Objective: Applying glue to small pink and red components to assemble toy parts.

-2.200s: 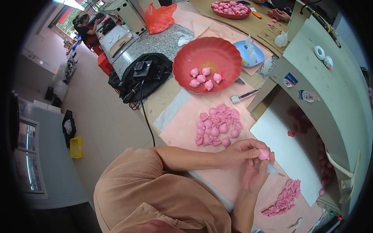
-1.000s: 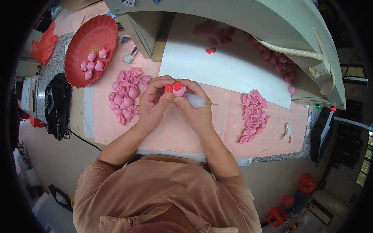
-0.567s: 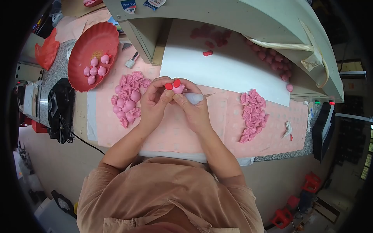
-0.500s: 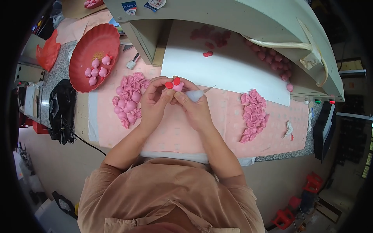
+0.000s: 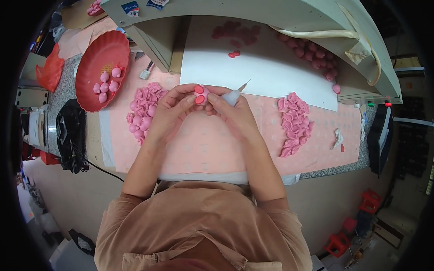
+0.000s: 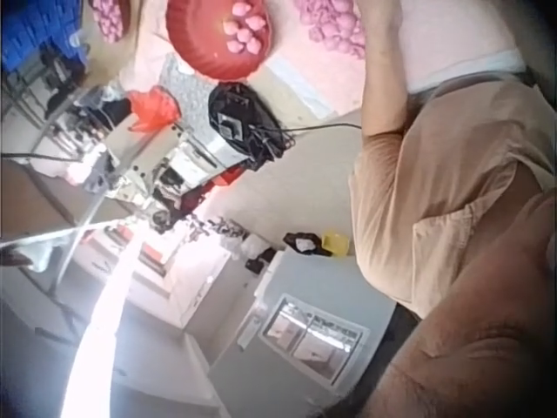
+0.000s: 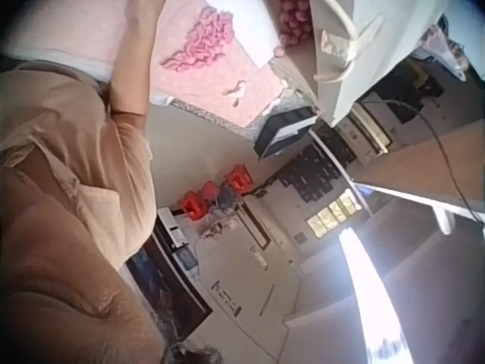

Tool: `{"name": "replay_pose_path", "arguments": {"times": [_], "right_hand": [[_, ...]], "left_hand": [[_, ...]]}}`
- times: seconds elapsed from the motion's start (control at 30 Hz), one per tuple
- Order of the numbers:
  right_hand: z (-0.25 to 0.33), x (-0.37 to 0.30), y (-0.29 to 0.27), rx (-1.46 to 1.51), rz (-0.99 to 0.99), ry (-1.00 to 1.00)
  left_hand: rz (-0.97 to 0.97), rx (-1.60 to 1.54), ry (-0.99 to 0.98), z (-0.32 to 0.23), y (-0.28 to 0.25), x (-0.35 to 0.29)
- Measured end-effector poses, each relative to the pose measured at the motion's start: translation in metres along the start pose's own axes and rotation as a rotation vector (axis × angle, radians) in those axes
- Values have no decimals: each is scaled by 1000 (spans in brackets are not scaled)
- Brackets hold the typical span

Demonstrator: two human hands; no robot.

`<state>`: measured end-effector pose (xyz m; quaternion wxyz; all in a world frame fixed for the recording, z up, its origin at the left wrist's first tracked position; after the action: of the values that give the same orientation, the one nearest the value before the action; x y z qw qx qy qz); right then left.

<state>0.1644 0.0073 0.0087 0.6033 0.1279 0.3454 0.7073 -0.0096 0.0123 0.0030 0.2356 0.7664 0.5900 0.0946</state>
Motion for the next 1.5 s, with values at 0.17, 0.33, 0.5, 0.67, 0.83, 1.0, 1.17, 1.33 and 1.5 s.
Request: {"name": "replay_pose_path", "arguments": {"times": [0.17,0.33,0.5,0.67,0.83,1.0,1.17,1.33,1.5], "right_hand": [[6,1,-6,-82,3,66],[5,3,-10,-102,43,67],[5,2,-12,-84,65,87],[5,2,-12,-124,85,85],[9,0,-3,-143,40,74],[0,4,-4,-349,32,-76],[-2,4,-4,-375,0,-106],[-4,4,-6,-285,-37,-34],[-1,3,-4,-209,-23,15]], "left_hand": [[85,48,-78,1,-7,1],[88,48,-113,3,-9,1],[109,51,-123,4,-12,1],[118,70,-127,1,-13,0],[114,146,-65,0,-13,0],[46,51,-211,-2,-14,3],[14,43,-159,8,-15,6],[18,59,-169,6,-14,5],[9,87,-203,7,-16,5]]}}
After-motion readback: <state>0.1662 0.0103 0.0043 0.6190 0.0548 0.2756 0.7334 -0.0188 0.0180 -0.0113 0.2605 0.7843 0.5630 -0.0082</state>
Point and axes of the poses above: each hand's wrist, its own x-axis towards the middle knuckle, its own y-axis out of the palm, z = x × y, the point moved 1 cm from there along x, towards the middle knuckle, and after that the axes turned 8 degrees about x, right-handed, at the moved point
